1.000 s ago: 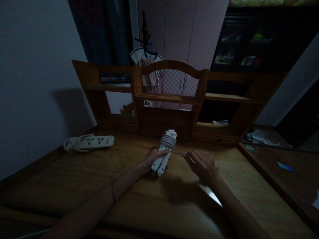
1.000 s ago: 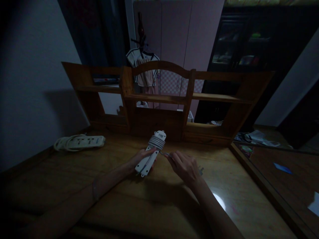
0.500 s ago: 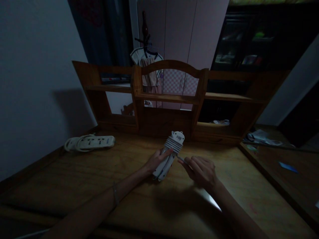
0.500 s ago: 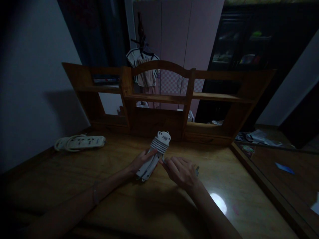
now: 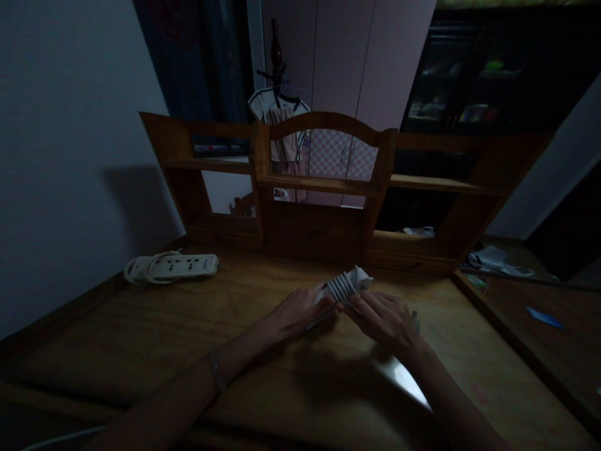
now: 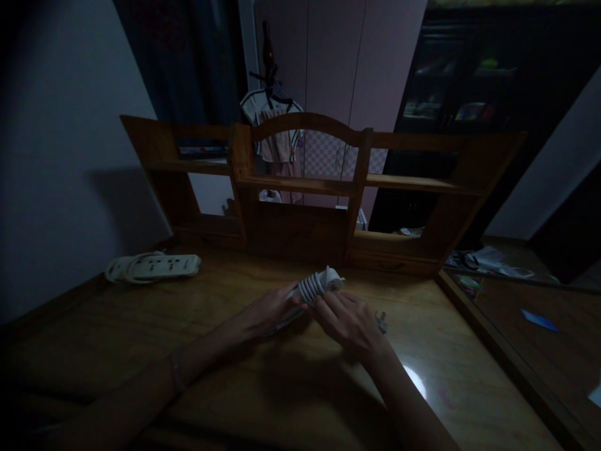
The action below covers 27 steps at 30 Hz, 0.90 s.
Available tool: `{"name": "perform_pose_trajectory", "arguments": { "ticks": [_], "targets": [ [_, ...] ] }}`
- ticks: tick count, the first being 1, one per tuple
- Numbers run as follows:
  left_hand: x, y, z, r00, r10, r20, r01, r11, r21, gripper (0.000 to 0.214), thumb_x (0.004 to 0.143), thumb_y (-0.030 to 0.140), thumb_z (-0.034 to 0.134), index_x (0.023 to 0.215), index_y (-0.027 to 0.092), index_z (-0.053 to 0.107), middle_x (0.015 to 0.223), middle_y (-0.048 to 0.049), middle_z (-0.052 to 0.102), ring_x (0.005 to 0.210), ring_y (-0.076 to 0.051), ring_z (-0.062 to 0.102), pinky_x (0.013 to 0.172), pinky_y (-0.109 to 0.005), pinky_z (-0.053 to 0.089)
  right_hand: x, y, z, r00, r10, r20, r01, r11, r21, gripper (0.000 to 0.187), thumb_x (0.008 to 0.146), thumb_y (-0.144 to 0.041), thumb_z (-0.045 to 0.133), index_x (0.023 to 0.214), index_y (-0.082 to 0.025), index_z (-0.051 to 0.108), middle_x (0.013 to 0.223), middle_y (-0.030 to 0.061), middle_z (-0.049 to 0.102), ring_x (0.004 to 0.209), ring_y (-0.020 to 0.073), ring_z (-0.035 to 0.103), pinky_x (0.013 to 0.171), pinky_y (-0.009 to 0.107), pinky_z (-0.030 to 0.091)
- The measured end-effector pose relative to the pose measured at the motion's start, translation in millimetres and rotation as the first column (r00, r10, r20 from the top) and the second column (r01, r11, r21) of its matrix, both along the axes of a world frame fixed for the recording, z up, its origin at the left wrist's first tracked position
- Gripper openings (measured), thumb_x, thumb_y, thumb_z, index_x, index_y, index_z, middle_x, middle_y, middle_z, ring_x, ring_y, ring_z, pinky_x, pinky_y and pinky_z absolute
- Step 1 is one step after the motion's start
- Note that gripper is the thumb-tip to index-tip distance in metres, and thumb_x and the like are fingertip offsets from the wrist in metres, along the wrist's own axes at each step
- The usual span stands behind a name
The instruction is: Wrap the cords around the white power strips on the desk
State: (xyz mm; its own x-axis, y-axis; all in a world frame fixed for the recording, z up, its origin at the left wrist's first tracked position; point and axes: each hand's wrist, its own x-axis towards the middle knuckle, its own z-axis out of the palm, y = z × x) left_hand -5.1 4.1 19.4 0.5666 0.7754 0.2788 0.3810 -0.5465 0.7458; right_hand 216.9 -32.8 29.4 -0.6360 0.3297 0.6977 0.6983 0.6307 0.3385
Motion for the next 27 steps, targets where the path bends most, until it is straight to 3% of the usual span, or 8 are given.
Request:
{"name": "perform_pose_trajectory", "arguments": {
  "ticks": [6,11,16,23,27],
  "targets": [
    [-1,0,-2.3,0.95,0.123,-0.286,-0.07,0.98,0.189,0.068,0.07,0.071,0.064,0.118,0.024,0.054,0.095,-0.0087,0.07,0.076,-0.029,0.064,0.06,-0.03,0.039,-1,0,5.5,1.0,-0.011,0.011,0.012,0.99,-0.142,0.024,0.094,-0.032,0.057,0.075,-0.019,0.052,0.068,-0.0014,0.052,0.062,0.0137,0.047,0.059,0.03,0.029],
    [0,0,-6.1,0.902,0.166,-0.398,-0.051,0.958,0.283,0.069,0.074,0.072,0.059,0.122,0.023,0.051,0.105,-0.0107,0.068,0.087,-0.031,0.065,0.068,-0.033,0.043,-4,0,5.2,0.997,-0.016,0.08,0.032,0.981,-0.193,0.021,0.095,-0.033,0.057,0.08,-0.019,0.052,0.075,0.0003,0.055,0.066,0.0156,0.048,0.06,0.031,0.028],
    [3,-2,-11.8,0.868,0.219,-0.445,-0.051,0.931,0.36,0.066,0.082,0.073,0.045,0.122,0.021,0.05,0.1,-0.0112,0.069,0.083,-0.031,0.066,0.067,-0.035,0.045,-10,-2,4.2,0.992,0.01,0.126,0.011,0.986,-0.166,0.017,0.096,-0.027,0.053,0.082,-0.018,0.054,0.075,0.0005,0.055,0.068,0.0164,0.049,0.063,0.031,0.03],
    [7,-4,-17.8,0.834,0.239,-0.497,0.011,0.894,0.448,0.058,0.086,0.065,0.045,0.126,0.023,0.049,0.1,-0.0104,0.068,0.082,-0.03,0.066,0.068,-0.036,0.046,-10,-1,7.2,0.994,0.013,0.109,0.013,0.972,-0.234,0.022,0.096,-0.034,0.053,0.081,-0.017,0.055,0.076,0.0003,0.056,0.067,0.015,0.051,0.063,0.03,0.031],
    [7,-5,-18.5,0.818,0.246,-0.519,0.073,0.852,0.519,0.051,0.085,0.055,0.056,0.123,0.023,0.051,0.098,-0.009,0.067,0.079,-0.028,0.066,0.064,-0.034,0.047,-6,1,10.7,0.998,-0.035,0.057,0.048,0.967,-0.25,0.03,0.093,-0.043,0.056,0.076,-0.017,0.055,0.07,0.0003,0.056,0.061,0.0146,0.051,0.058,0.029,0.028]
  ]
}}
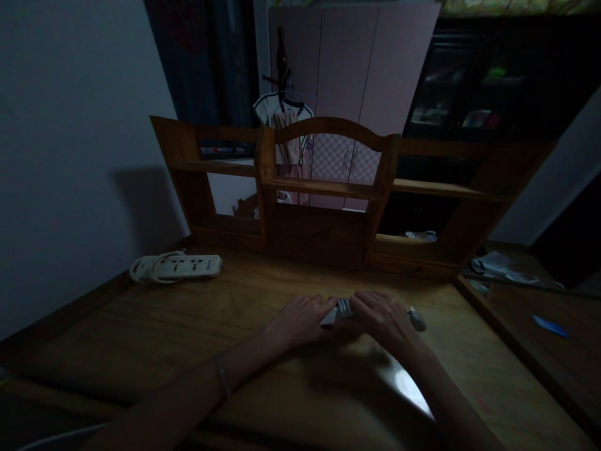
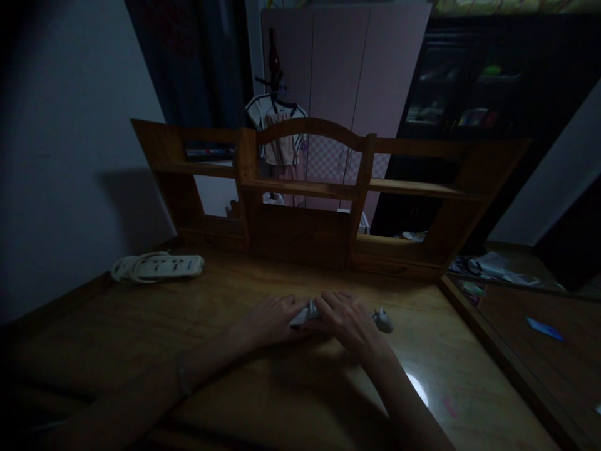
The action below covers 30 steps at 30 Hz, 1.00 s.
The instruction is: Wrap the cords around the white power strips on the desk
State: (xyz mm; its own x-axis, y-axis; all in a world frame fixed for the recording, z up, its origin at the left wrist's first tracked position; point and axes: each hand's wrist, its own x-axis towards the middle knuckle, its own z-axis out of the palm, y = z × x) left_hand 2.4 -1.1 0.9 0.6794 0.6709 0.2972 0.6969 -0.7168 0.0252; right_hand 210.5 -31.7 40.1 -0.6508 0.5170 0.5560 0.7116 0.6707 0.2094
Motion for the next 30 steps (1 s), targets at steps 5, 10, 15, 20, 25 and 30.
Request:
{"name": "perform_pose_trajectory", "arguments": {
  "ticks": [5,10,15,20,25,30],
  "targets": [
    [3,-4,-2.6,0.988,-0.141,-0.069,0.146,0.986,0.085,0.045,0.083,0.051,0.061,0.113,0.019,0.055,0.095,-0.009,0.066,0.072,-0.025,0.065,0.059,-0.032,0.048,14,7,-0.8,0.998,-0.036,-0.047,0.032,0.996,-0.081,0.043,0.083,-0.056,0.063,0.069,-0.016,0.056,0.063,0.0013,0.056,0.055,0.0135,0.05,0.053,0.028,0.023],
    [8,-6,-9.4,0.929,-0.357,-0.098,0.37,0.904,0.213,0.056,0.085,0.06,0.053,0.116,0.013,0.054,0.092,-0.0121,0.065,0.079,-0.026,0.066,0.065,-0.034,0.052,27,9,-2.7,0.952,-0.094,-0.292,-0.031,0.918,-0.397,0.05,0.085,-0.052,0.062,0.053,-0.015,0.049,0.049,-0.0036,0.043,0.047,0.0074,0.041,0.05,0.024,0.023],
    [8,-10,-7.3,0.84,-0.538,-0.074,0.531,0.786,0.318,0.045,0.094,0.048,0.041,0.114,0.01,0.056,0.093,-0.014,0.066,0.091,-0.025,0.065,0.072,-0.035,0.054,14,8,-3.9,0.871,-0.174,-0.46,-0.191,0.742,-0.643,0.054,0.087,-0.05,0.058,0.048,-0.015,0.048,0.046,-0.0054,0.034,0.045,0.0064,0.031,0.046,0.023,0.021],
    [3,-11,-5.7,0.817,-0.577,-0.007,0.54,0.761,0.36,0.048,0.097,0.045,0.033,0.12,0.007,0.051,0.094,-0.0159,0.066,0.091,-0.026,0.065,0.077,-0.038,0.055,1,13,-10.7,0.815,-0.215,-0.538,-0.32,0.606,-0.728,0.049,0.086,-0.051,0.059,0.053,-0.015,0.051,0.051,-0.0044,0.039,0.05,0.0078,0.035,0.047,0.022,0.025],
    [0,-9,-6.9,0.771,-0.487,0.41,0.419,0.873,0.249,0.061,0.087,0.057,0.051,0.125,0.01,0.044,0.103,-0.0164,0.067,0.092,-0.026,0.067,0.081,-0.038,0.055,1,25,-22.6,0.723,-0.328,-0.608,-0.387,0.537,-0.75,0.045,0.086,-0.054,0.055,0.06,-0.016,0.053,0.057,-0.0026,0.042,0.053,0.0104,0.041,0.047,0.022,0.032],
    [2,-7,3.2,0.651,0.0,0.759,0.189,0.969,-0.162,0.061,0.075,0.049,0.072,0.123,0.02,0.048,0.107,-0.0083,0.067,0.092,-0.022,0.066,0.078,-0.031,0.053,2,30,-27.0,0.663,-0.342,-0.666,-0.405,0.584,-0.703,0.041,0.088,-0.053,0.051,0.068,-0.017,0.055,0.06,-0.0004,0.048,0.055,0.0123,0.046,0.05,0.024,0.04]
  ]
}}
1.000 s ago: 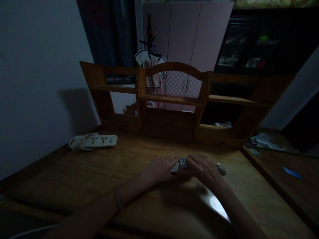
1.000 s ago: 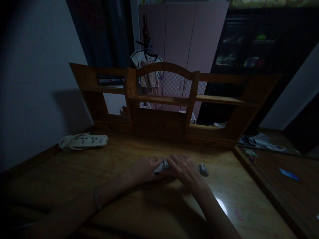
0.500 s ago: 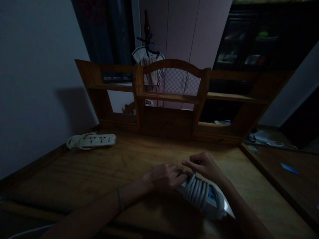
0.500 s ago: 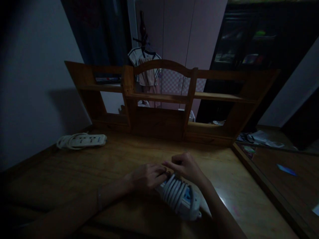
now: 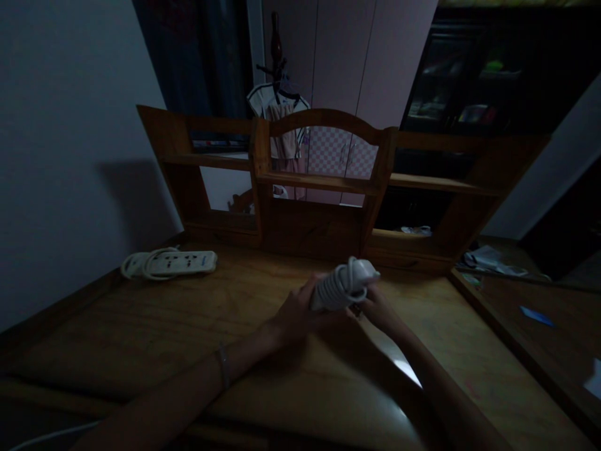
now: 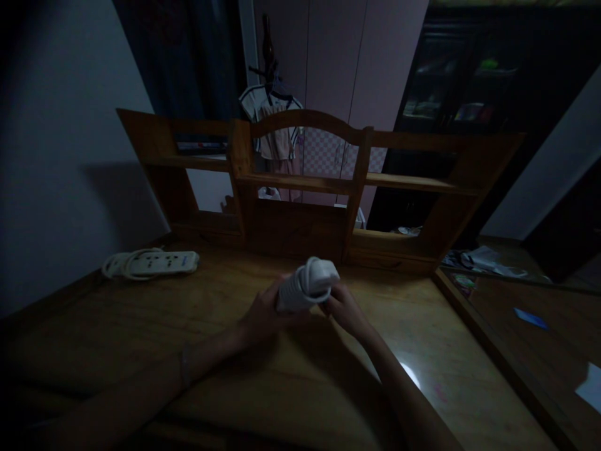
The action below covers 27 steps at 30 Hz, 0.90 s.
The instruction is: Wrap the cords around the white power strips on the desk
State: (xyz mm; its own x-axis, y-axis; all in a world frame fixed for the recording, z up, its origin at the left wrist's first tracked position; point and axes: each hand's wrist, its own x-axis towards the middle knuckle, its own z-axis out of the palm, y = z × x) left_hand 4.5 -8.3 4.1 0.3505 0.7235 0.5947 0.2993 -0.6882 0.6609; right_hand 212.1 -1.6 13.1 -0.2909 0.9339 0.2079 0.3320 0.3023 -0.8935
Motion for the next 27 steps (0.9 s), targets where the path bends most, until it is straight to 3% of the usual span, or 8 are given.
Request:
{"name": "perform_pose_trajectory", "arguments": {
  "ticks": [2,4,6,9,11,20,24,27],
  "targets": [
    [2,6,1.3,0.982,0.085,0.168,-0.053,0.981,-0.189,0.051,0.077,0.05,0.07,0.115,0.018,0.054,0.103,-0.0073,0.068,0.091,-0.021,0.066,0.077,-0.029,0.052,-3,-2,0.9,0.999,0.032,0.001,-0.032,0.999,0.002,0.037,0.09,-0.05,0.049,0.081,-0.016,0.06,0.066,0.0004,0.053,0.057,0.0123,0.05,0.052,0.023,0.042],
    [3,14,-1.0,0.944,0.134,0.301,-0.009,0.923,-0.385,0.048,0.079,0.054,0.066,0.107,0.016,0.058,0.096,-0.008,0.069,0.084,-0.021,0.067,0.072,-0.028,0.053,-6,-5,1.0,0.998,0.056,0.021,-0.056,0.998,0.012,0.035,0.09,-0.046,0.052,0.103,-0.015,0.062,0.079,0.0031,0.06,0.063,0.0135,0.055,0.055,0.024,0.045],
    [4,22,-5.7,0.906,0.125,0.405,0.141,0.813,-0.566,0.052,0.079,0.062,0.062,0.1,0.014,0.059,0.081,-0.0073,0.069,0.066,-0.02,0.066,0.058,-0.027,0.052,-10,-7,-0.3,0.997,0.036,0.062,-0.04,0.997,0.067,0.038,0.091,-0.043,0.055,0.117,-0.016,0.059,0.092,0.0063,0.064,0.072,0.0155,0.059,0.061,0.025,0.048],
    [4,32,-13.5,0.864,0.087,0.495,0.35,0.603,-0.717,0.068,0.077,0.077,0.048,0.088,0.011,0.061,0.062,-0.0065,0.065,0.046,-0.018,0.06,0.043,-0.027,0.047,-13,-9,-2.7,0.989,-0.033,0.144,0.005,0.981,0.193,0.035,0.094,-0.042,0.05,0.117,-0.017,0.061,0.097,0.0072,0.067,0.081,0.0172,0.061,0.069,0.027,0.047],
    [4,35,-17.8,0.858,0.085,0.507,0.389,0.538,-0.748,0.077,0.076,0.083,0.038,0.081,0.01,0.063,0.059,-0.0085,0.064,0.044,-0.019,0.06,0.042,-0.028,0.047,-13,-9,-3.9,0.974,-0.084,0.212,0.029,0.968,0.248,0.035,0.097,-0.044,0.046,0.113,-0.018,0.063,0.091,0.0056,0.068,0.076,0.0167,0.062,0.067,0.026,0.045],
    [6,36,-22.6,0.87,0.033,0.492,0.403,0.528,-0.748,0.091,0.076,0.087,0.024,0.084,0.007,0.066,0.062,-0.0121,0.067,0.047,-0.019,0.062,0.045,-0.027,0.049,-8,-10,-11.2,0.835,-0.347,0.428,0.113,0.868,0.483,0.037,0.095,-0.048,0.049,0.113,-0.02,0.065,0.069,0.0024,0.068,0.058,0.0168,0.064,0.057,0.025,0.038],
    [6,36,-23.8,0.876,0.003,0.483,0.386,0.598,-0.703,0.091,0.078,0.086,0.021,0.086,0.007,0.066,0.064,-0.0126,0.066,0.048,-0.019,0.062,0.046,-0.028,0.049,-10,-13,-10.8,0.809,-0.388,0.441,0.118,0.843,0.525,0.035,0.097,-0.046,0.045,0.114,-0.02,0.064,0.073,0.0033,0.07,0.062,0.0182,0.066,0.055,0.025,0.036],
    [3,35,-24.3,0.885,-0.041,0.464,0.373,0.659,-0.654,0.079,0.08,0.08,0.035,0.091,0.009,0.065,0.068,-0.0117,0.067,0.051,-0.019,0.062,0.047,-0.028,0.049,-13,-15,-10.5,0.802,-0.405,0.439,0.135,0.839,0.528,0.034,0.098,-0.045,0.044,0.112,-0.02,0.064,0.07,0.0023,0.07,0.061,0.0183,0.066,0.054,0.025,0.034]
  ]
}}
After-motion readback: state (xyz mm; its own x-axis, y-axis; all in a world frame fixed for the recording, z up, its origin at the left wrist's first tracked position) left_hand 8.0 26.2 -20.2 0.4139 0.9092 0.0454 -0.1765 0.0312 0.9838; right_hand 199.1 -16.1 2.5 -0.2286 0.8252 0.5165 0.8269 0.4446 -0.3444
